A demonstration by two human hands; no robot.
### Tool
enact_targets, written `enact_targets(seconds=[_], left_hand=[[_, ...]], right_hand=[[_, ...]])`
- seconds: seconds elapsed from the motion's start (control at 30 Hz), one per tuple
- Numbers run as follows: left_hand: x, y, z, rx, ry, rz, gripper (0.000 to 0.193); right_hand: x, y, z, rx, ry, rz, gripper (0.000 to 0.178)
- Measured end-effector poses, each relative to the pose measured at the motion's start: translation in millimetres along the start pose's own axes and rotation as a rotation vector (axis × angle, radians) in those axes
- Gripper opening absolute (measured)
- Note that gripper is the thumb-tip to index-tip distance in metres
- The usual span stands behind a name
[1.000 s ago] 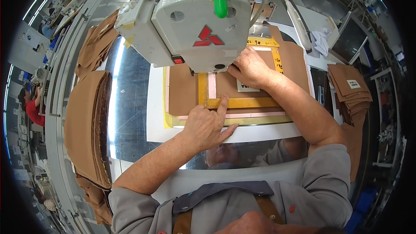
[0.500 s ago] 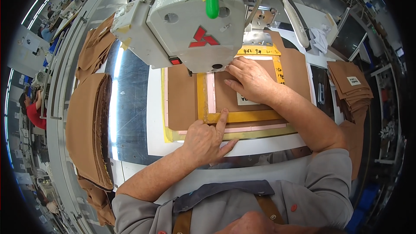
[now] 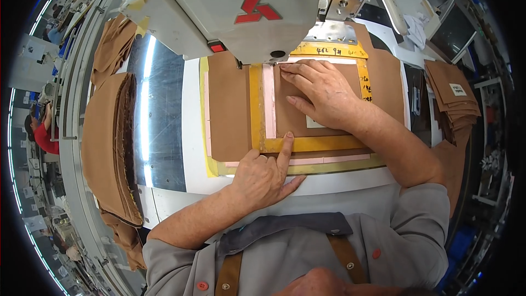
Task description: Sewing branding labels onto leather panels using an industrial sewing machine.
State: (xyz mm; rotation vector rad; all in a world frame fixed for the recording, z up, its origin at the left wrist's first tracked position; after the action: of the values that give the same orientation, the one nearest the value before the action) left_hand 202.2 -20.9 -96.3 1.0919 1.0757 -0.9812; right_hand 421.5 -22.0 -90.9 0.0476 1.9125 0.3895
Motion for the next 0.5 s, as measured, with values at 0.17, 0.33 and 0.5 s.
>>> enact_targets(seconds=[0.17,0.33,0.5], left_hand=[[-3,1,1,0.001,0.021,-0.059,0.090],[-1,-4,-3,-0.010,0.001,-0.085,0.088],[-22,-11,-21,-0.105,0.012,0.112,0.069]], right_hand=[[1,-1,1,-0.001,-0.003,0.003,0.047],[5,-1,0,0.003,-0.005,-0.002,0.048],[2,-3,-2,-0.012,-0.012,0.017,0.048]])
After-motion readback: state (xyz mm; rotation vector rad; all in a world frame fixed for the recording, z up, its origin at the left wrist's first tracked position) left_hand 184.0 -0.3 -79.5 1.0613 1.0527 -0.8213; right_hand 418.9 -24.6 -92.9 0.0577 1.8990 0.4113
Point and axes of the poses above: each hand's wrist, its own y-axis towards the middle knuckle, its own x-axis out of the palm, z = x × y, the point moved 3 cm from there along y, towards the middle knuckle, and after that the axes turned 6 degrees about y, right-handed, at the moved point
